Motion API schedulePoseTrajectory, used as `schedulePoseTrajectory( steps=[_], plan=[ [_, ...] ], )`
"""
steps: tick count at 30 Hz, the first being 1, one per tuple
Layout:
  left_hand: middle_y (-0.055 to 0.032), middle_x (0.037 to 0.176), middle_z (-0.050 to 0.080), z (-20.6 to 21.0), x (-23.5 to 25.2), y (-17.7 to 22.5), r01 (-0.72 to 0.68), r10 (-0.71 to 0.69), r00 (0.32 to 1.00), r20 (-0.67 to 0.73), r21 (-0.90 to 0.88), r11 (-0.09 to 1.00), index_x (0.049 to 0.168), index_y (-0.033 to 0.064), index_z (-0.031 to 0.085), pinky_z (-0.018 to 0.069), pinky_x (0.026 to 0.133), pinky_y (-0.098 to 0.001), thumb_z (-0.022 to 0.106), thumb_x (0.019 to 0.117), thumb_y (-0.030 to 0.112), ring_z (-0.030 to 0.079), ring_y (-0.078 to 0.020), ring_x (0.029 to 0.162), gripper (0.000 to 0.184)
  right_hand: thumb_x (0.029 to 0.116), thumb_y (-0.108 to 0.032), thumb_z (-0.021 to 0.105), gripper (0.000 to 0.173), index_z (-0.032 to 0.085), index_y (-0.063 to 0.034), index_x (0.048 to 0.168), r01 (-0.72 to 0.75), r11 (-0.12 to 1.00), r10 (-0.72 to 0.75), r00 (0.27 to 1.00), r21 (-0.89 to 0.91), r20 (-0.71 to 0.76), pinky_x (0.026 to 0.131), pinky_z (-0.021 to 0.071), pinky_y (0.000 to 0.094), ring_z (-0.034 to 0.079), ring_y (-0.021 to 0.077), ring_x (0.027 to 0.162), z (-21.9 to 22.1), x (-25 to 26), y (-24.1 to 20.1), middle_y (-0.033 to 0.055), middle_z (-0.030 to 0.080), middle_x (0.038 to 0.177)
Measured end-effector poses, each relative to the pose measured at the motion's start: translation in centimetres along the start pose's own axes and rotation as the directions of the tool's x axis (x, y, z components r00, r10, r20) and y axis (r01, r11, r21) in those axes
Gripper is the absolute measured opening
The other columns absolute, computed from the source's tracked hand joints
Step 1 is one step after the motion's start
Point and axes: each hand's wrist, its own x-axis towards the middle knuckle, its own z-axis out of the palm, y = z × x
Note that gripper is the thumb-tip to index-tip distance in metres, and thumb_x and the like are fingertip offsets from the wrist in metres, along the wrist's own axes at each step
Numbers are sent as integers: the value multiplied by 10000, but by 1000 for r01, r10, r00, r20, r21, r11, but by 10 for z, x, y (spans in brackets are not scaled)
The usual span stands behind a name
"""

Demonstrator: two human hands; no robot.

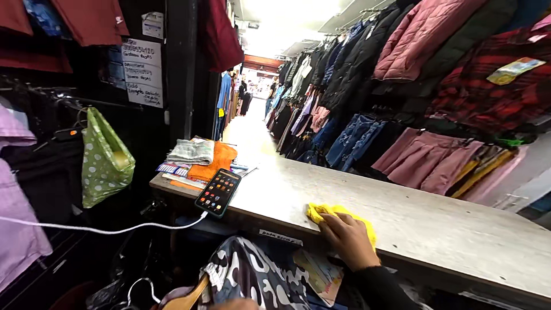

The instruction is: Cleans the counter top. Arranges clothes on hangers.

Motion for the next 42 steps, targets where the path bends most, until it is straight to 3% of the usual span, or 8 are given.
schedulePoseTrajectory(
  steps=[6,14,19,23,27,31,36,42],
  plan=[
    [-237,1205,694,-100,-16,-65,348,-355,933,-54,389,853,1144,-16,731,457,1011,-651,636,976,170,637,-444,1178,267,923,-91,637,268,752,-19,1154,-96,883,39,991,460,132,907,554,511,666,356,1056,-22,-103,-115,272,657,1182],
    [-290,1074,710,-104,-45,-59,475,-519,853,56,330,816,1053,-90,730,451,1016,-625,578,987,72,675,-468,1072,232,913,-47,653,207,779,4,1069,80,648,-296,943,757,153,915,535,557,665,454,1053,7,-138,-269,289,688,1138],
    [-294,1079,704,-102,-48,-54,476,-525,849,61,343,810,1075,-108,715,469,1004,-602,548,979,14,673,-470,1070,228,977,-264,640,387,688,-169,1348,67,810,-370,829,582,420,1100,248,779,382,562,1414,40,-135,-284,284,501,1492],
    [-253,1092,717,-102,-57,-78,331,-336,940,-52,371,868,1011,-52,751,478,973,-647,626,943,50,688,-450,1053,175,972,-218,633,382,691,-127,1339,44,833,-295,879,551,375,1037,412,688,495,535,1334,47,-136,-281,261,568,1433],
    [-201,1290,652,-115,-77,-121,529,-499,848,-179,346,775,1197,16,705,482,1046,-550,535,1033,197,626,-361,1212,298,956,-214,654,345,723,-167,1291,253,745,-504,820,617,273,964,508,627,595,443,1271,51,-161,-278,168,633,1394],
    [-44,1151,731,-126,-86,-120,595,-562,801,-207,168,786,1080,131,768,518,1005,-419,498,1044,237,670,-187,1123,292,1010,-249,564,368,681,-164,1349,117,799,-391,847,590,361,1011,485,617,575,434,1296,59,-155,-279,185,607,1417],
    [-67,1096,727,-138,-73,-117,696,-680,718,-150,178,696,1099,116,742,519,956,-423,538,1027,284,678,-191,1036,273,1019,-249,533,380,680,-117,1343,6,764,-339,855,646,393,1060,448,593,547,464,1303,57,-146,-281,207,596,1421],
    [45,623,577,-133,-53,-79,573,-602,797,-43,-258,778,959,59,685,491,581,-232,467,1065,184,554,-65,539,273,1039,-288,490,393,703,-79,1294,40,668,-327,913,743,245,1057,466,525,607,401,1235,44,-130,-288,199,662,1320]
  ],
)
